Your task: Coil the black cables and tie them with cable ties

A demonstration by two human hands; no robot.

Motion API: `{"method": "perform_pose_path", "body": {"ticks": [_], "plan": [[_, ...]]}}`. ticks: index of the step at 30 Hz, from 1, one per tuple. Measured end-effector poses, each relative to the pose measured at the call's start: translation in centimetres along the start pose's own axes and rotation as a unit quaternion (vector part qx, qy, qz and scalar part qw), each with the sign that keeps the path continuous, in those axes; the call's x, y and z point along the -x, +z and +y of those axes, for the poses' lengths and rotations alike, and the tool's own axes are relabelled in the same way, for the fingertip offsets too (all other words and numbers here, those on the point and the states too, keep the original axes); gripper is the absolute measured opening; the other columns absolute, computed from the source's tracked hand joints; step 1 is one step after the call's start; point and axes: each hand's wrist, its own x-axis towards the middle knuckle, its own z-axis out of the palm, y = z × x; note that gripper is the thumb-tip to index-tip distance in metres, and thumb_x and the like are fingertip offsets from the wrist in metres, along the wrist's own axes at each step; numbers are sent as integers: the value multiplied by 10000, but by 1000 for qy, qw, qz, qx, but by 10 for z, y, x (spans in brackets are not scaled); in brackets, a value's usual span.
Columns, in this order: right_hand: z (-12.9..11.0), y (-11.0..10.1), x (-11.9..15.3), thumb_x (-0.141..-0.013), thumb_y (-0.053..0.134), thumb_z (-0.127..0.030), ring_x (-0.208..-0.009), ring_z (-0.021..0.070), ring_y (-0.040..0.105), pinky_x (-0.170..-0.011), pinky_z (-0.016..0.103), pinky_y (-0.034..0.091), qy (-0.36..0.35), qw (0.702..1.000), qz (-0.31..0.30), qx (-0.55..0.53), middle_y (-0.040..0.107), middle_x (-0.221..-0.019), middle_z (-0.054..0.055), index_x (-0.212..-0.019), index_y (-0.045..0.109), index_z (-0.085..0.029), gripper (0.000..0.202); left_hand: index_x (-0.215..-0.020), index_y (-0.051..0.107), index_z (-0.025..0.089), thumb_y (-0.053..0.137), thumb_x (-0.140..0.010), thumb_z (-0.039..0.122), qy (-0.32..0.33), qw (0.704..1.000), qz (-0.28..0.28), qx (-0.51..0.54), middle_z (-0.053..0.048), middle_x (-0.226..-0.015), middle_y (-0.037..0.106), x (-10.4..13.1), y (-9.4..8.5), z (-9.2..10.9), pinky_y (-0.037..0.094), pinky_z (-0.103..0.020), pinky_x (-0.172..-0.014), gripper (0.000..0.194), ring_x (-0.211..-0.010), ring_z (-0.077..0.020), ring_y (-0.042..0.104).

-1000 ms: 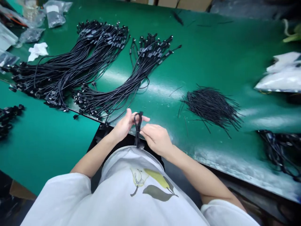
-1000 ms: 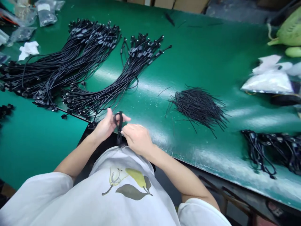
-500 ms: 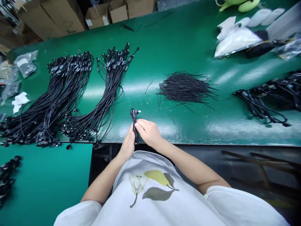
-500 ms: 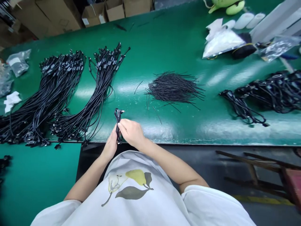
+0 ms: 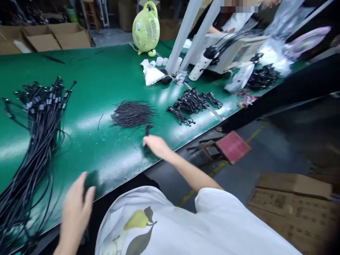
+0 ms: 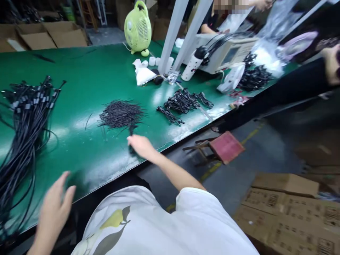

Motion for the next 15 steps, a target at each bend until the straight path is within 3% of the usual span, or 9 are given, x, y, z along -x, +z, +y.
{"method": "perform_pose_path", "body": {"ticks": [1, 3, 6, 8, 10, 12, 15], "plan": [[26, -26, -4, -979, 422, -335, -657, 108, 562, -634, 224, 371, 26, 998, 41, 39, 622, -709, 22, -733, 598, -166, 346, -1489, 281, 171, 352, -945, 450, -49, 997, 24, -49, -205, -1382, 488, 5, -8, -15, 390, -584, -1045, 615, -1294, -399, 456], [77, -78, -15, -981, 400, -392, -601, 102, 511, -620, 261, 330, 77, 985, 123, 95, 553, -646, 40, -675, 522, -156, 404, -1481, 263, 72, 335, -936, 489, -111, 985, 20, -130, -258, -1245, 549, 18, -22, -39, 455, -608, -924, 690, -1151, -455, 540], [136, -130, -41, -971, 334, -527, -532, 85, 423, -605, 302, 284, 123, 956, 226, 139, 387, -536, -16, -603, 329, -226, 475, -1468, 279, 38, 302, -941, 474, -126, 970, 50, -203, -243, -1169, 571, 38, -32, -49, 452, -586, -919, 684, -1086, -443, 557], [157, -140, -57, -934, 335, -621, -484, 86, 352, -587, 317, 271, 110, 951, 251, 144, 263, -490, -63, -589, 228, -264, 508, -1459, 327, 117, 303, -939, 460, -137, 957, 112, -231, -199, -1224, 550, 46, -31, -44, 430, -579, -949, 624, -1129, -427, 525], [164, -135, -67, -890, 356, -695, -448, 100, 293, -570, 333, 271, 61, 957, 251, 133, 168, -458, -87, -562, 183, -282, 555, -1428, 378, 166, 317, -932, 454, -159, 946, 143, -245, -176, -1261, 529, 49, -29, -40, 430, -569, -932, 577, -1144, -419, 506], [166, -126, -71, -852, 380, -736, -433, 128, 274, -566, 360, 277, -20, 961, 249, 122, 120, -433, -89, -519, 176, -295, 589, -1350, 461, 126, 328, -930, 413, -174, 952, 110, -227, -189, -1191, 564, 51, -30, -41, 432, -526, -919, 526, -1106, -397, 526], [165, -118, -79, -827, 412, -741, -447, 180, 303, -595, 418, 266, -169, 926, 307, 143, 92, -459, -85, -480, 164, -305, 610, -1151, 584, 147, 361, -918, 352, -211, 972, 61, -89, -155, -1088, 612, 59, -38, -41, 422, -452, -933, 382, -1050, -323, 557]]}}
